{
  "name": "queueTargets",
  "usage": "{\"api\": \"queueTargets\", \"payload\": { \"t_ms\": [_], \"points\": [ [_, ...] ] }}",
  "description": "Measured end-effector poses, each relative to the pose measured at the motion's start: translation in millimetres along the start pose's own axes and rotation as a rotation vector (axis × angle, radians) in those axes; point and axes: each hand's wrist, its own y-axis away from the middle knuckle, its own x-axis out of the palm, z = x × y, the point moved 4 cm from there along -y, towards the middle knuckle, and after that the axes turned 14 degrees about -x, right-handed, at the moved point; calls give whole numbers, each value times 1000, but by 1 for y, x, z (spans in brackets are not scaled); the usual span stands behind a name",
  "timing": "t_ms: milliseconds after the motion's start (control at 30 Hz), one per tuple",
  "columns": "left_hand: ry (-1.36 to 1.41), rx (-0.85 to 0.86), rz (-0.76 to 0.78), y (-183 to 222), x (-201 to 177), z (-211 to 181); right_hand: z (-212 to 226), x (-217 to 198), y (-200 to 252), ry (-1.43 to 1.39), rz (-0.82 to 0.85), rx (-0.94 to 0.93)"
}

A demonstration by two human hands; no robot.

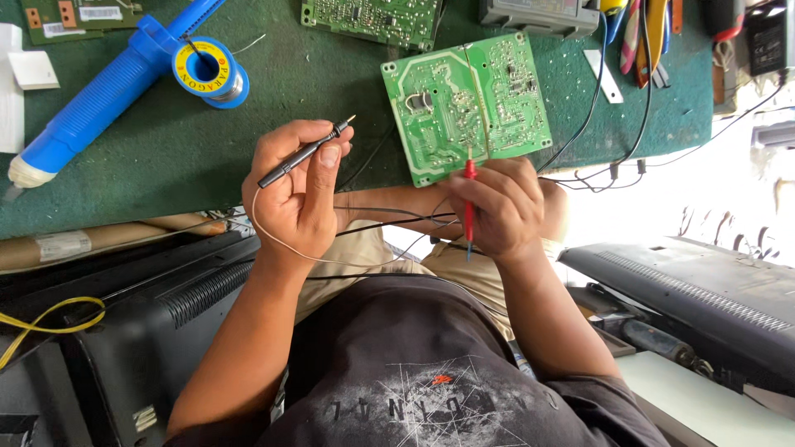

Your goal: The person tests a circuit board with a multimeter, examines multiple boards on the bench, and uses a soldering iron and a desoldering pump to work on the components.

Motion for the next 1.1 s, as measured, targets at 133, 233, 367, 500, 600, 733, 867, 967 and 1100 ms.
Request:
{"api": "queueTargets", "payload": {
  "t_ms": [133, 233, 367, 500, 600, 733, 867, 967, 1100],
  "points": [
    [-11, -1, 9, 0, 1, -1, -1, 4, 6, -19, -4, 15],
    [-57, -5, 26, -1, 2, -10, 1, -2, 5, -27, -15, 31],
    [-253, -36, 139, -10, 11, -23, -3, -12, -5, -248, -19, 230],
    [-403, 83, 222, -17, 29, -19, -6, -15, -18, -232, -4, 421],
    [-436, 90, 241, -15, 37, -6, -7, -13, -16, -301, -12, 543],
    [-434, 143, 221, -13, 37, -4, -9, -8, -29, -290, 44, 471],
    [-488, 170, 216, -8, 35, 1, -9, -8, -19, -284, 25, 474],
    [-482, 173, 214, -8, 35, 0, -8, -8, -20, -235, 53, 454],
    [-474, 170, 202, -9, 36, -3, -3, -6, -30, -256, 20, 437]
  ]
}}
